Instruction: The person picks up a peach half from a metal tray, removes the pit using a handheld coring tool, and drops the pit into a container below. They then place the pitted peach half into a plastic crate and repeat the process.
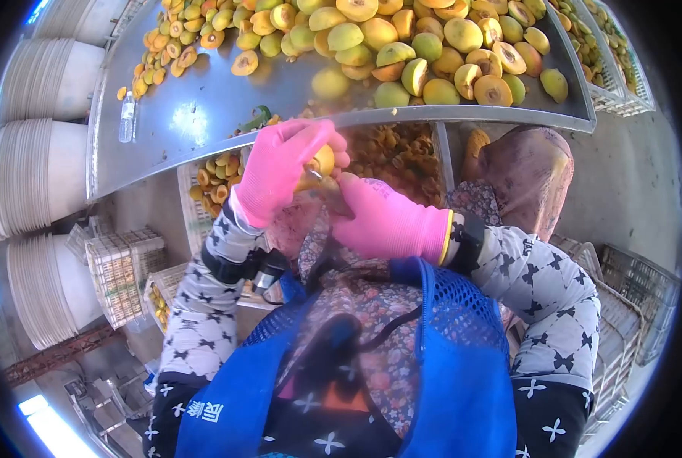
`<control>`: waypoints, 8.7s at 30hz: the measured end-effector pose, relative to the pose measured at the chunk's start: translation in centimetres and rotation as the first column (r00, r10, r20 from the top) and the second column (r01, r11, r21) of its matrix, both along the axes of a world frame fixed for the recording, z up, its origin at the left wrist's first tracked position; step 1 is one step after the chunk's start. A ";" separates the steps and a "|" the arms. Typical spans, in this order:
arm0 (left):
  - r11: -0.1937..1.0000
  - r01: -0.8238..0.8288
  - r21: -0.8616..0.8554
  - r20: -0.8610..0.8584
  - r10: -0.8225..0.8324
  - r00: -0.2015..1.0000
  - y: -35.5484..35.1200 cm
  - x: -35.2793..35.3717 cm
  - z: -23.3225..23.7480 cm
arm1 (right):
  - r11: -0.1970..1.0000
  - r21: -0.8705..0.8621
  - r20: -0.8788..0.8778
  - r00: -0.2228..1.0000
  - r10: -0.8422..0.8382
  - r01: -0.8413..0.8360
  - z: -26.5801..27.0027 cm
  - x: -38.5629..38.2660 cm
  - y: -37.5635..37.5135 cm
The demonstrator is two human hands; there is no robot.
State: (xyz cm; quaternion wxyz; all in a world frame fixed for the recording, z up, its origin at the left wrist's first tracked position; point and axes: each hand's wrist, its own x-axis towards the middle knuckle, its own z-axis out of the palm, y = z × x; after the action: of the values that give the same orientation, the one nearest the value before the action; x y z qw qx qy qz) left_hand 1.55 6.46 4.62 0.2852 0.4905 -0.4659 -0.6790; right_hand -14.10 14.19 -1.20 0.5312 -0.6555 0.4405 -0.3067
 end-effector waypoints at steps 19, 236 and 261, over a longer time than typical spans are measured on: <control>0.638 -0.206 -0.742 -0.011 0.296 0.955 1.2 -0.7 -2.8 | 0.733 0.581 0.521 0.854 0.000 -0.355 4.7 -0.2 -2.8; 0.980 -0.123 0.155 -0.612 0.194 0.767 -2.6 5.1 -4.4 | 0.991 -0.119 -0.521 0.854 -0.010 -0.061 -3.4 -5.8 0.7; 0.924 -0.324 0.202 -0.652 0.374 0.660 3.0 -0.2 -2.9 | 0.837 -0.546 -0.401 0.865 -0.303 0.040 0.3 0.0 -0.7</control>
State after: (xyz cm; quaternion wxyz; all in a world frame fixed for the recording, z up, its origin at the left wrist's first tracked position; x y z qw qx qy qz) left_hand 1.40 9.43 1.75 0.5434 0.2976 -0.2027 -0.7583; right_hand -14.10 13.47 -0.92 0.1795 -0.7850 0.5153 -0.2933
